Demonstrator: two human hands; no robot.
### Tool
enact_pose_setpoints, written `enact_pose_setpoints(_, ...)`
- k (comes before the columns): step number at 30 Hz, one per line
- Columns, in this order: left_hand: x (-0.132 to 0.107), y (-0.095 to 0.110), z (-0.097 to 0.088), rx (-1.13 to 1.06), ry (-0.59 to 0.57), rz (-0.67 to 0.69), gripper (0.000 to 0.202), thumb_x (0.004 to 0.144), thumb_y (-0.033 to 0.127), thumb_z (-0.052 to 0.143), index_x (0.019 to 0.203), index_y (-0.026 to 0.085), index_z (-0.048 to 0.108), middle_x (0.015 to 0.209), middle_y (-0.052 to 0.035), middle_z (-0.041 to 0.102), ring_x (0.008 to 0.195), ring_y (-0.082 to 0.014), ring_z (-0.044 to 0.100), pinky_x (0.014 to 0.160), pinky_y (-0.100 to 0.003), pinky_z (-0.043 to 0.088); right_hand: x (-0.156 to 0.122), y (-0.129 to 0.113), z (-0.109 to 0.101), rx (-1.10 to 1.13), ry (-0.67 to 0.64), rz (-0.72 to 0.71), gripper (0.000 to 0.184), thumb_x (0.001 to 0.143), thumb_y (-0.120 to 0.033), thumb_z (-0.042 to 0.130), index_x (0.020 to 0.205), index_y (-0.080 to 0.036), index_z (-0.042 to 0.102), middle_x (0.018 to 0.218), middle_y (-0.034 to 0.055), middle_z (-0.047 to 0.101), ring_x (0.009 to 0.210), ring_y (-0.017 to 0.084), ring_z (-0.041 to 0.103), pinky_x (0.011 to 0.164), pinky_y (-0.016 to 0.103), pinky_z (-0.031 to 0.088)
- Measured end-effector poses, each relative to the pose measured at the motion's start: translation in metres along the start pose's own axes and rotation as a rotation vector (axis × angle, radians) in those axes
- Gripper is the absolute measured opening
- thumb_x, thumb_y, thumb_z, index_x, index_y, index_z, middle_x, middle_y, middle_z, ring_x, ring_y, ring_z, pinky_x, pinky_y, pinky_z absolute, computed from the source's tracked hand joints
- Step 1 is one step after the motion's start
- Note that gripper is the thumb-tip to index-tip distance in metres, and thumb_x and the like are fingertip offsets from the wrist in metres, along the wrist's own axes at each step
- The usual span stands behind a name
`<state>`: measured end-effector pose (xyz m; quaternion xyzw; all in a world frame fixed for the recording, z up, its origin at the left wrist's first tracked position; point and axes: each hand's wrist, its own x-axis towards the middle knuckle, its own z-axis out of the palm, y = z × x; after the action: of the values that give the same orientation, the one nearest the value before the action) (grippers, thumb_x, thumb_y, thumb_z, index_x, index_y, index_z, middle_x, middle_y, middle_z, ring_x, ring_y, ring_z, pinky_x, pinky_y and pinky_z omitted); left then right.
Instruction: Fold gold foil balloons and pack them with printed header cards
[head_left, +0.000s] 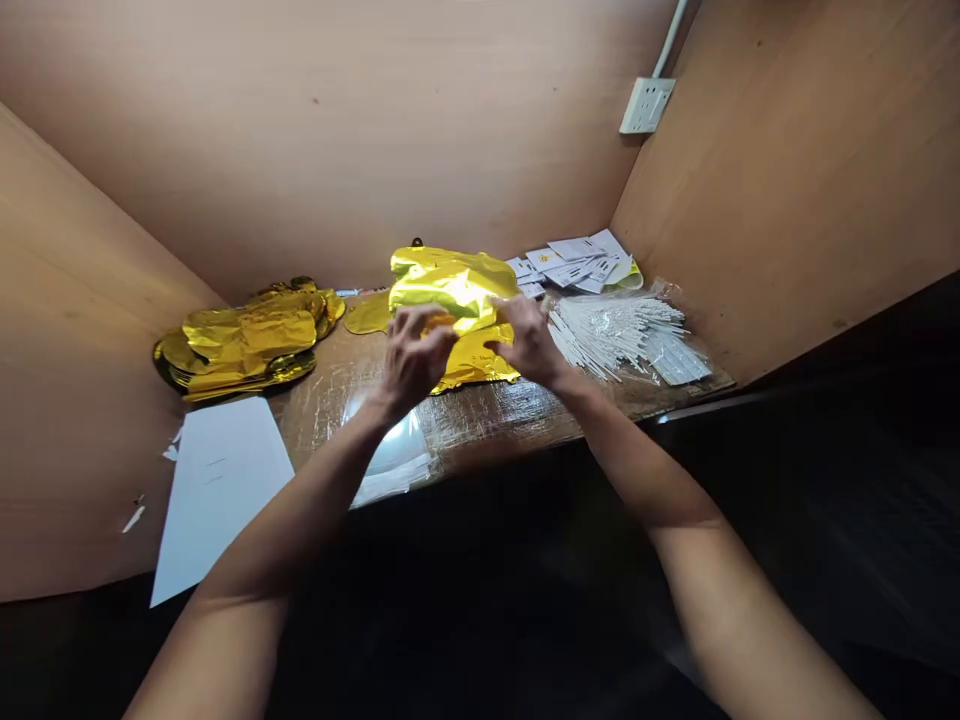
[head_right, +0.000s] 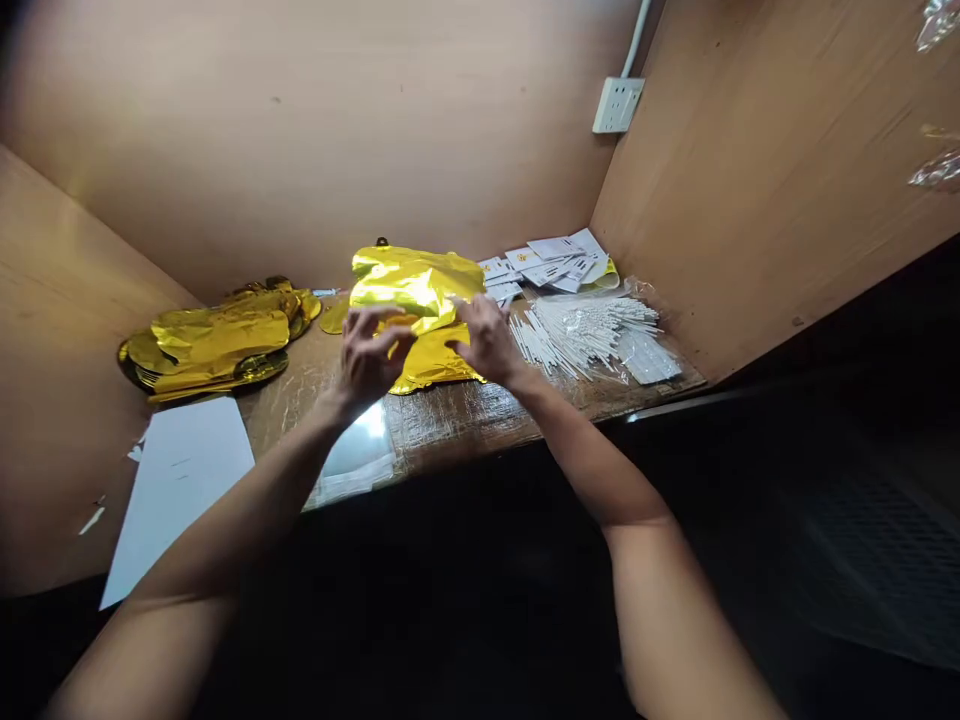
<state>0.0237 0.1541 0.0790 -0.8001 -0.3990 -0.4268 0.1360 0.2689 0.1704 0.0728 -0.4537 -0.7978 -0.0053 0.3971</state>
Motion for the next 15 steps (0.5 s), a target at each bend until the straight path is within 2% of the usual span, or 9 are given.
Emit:
enact_pose_setpoints(2, -0.056, 0.028, -0.005, 0.009, -0.07, 0.095, 0.015, 0.102, 0.021, 0.065, 0.101, 0.024, 0.079, 0.129, -0.0096, 0.076, 0.12, -0.0298, 0.064, 0.098, -0.046, 0.047, -0.064, -0.02, -0.002, -0.253, -0.03, -0.049, 0.042, 0.097, -0.021, 0.071, 0.138, -0.027, 0.07, 0.117, 0.0142, 0.062, 0.117, 0.034, 0.054, 0.099, 0.052, 0.04)
enact_pose_setpoints(3, -0.083, 0.041, -0.007, -0.007, -0.117, 0.131, 0.017, 0.103, 0.017, 0.063, 0.107, 0.024, 0.078, 0.132, -0.0095, 0.076, 0.123, -0.029, 0.066, 0.099, -0.045, 0.048, -0.095, -0.03, -0.002, -0.328, -0.036, -0.071, 0.043, 0.097, -0.018, 0.071, 0.138, -0.029, 0.071, 0.123, 0.0155, 0.063, 0.122, 0.035, 0.053, 0.102, 0.053, 0.037)
enact_pose_setpoints(5, -0.131, 0.064, -0.009, -0.057, -0.205, 0.16, 0.024, 0.104, 0.013, 0.059, 0.117, 0.023, 0.076, 0.138, -0.0103, 0.074, 0.131, -0.0286, 0.066, 0.102, -0.044, 0.049, -0.149, -0.044, 0.0, -0.403, -0.045, -0.116, 0.043, 0.097, -0.016, 0.071, 0.137, -0.032, 0.072, 0.138, 0.0165, 0.062, 0.131, 0.035, 0.051, 0.106, 0.053, 0.032)
enact_pose_setpoints(7, -0.167, 0.08, -0.011, -0.115, -0.284, 0.165, 0.027, 0.105, 0.011, 0.056, 0.122, 0.021, 0.074, 0.141, -0.0115, 0.073, 0.134, -0.0288, 0.067, 0.104, -0.043, 0.051, -0.189, -0.054, 0.001, -0.408, -0.052, -0.152, 0.037, 0.098, -0.017, 0.071, 0.131, -0.032, 0.074, 0.147, 0.0153, 0.061, 0.136, 0.034, 0.051, 0.108, 0.052, 0.03)
enact_pose_setpoints(10, -0.196, 0.091, -0.012, -0.189, -0.367, 0.194, 0.029, 0.106, 0.01, 0.053, 0.126, 0.019, 0.073, 0.135, -0.0121, 0.076, 0.134, -0.0287, 0.068, 0.107, -0.042, 0.054, -0.22, -0.059, 0.002, -0.333, -0.103, -0.205, 0.025, 0.1, -0.016, 0.068, 0.121, -0.028, 0.076, 0.147, 0.0132, 0.067, 0.139, 0.031, 0.057, 0.109, 0.049, 0.03)
enact_pose_setpoints(13, -0.203, 0.089, -0.009, -0.211, -0.413, 0.21, 0.028, 0.107, 0.014, 0.053, 0.126, 0.019, 0.073, 0.137, -0.0128, 0.075, 0.137, -0.0296, 0.066, 0.112, -0.045, 0.054, -0.225, -0.056, 0.003, -0.207, -0.18, -0.265, 0.02, 0.104, -0.011, 0.059, 0.11, -0.023, 0.075, 0.136, 0.0116, 0.075, 0.135, 0.027, 0.064, 0.111, 0.046, 0.031)
enact_pose_setpoints(15, -0.202, 0.085, -0.007, -0.203, -0.436, 0.178, 0.026, 0.107, 0.016, 0.053, 0.121, 0.019, 0.074, 0.137, -0.0132, 0.075, 0.137, -0.031, 0.066, 0.11, -0.047, 0.055, -0.221, -0.052, 0.003, -0.123, -0.234, -0.293, 0.022, 0.106, -0.01, 0.055, 0.108, -0.021, 0.073, 0.132, 0.0116, 0.077, 0.132, 0.025, 0.067, 0.11, 0.044, 0.034)
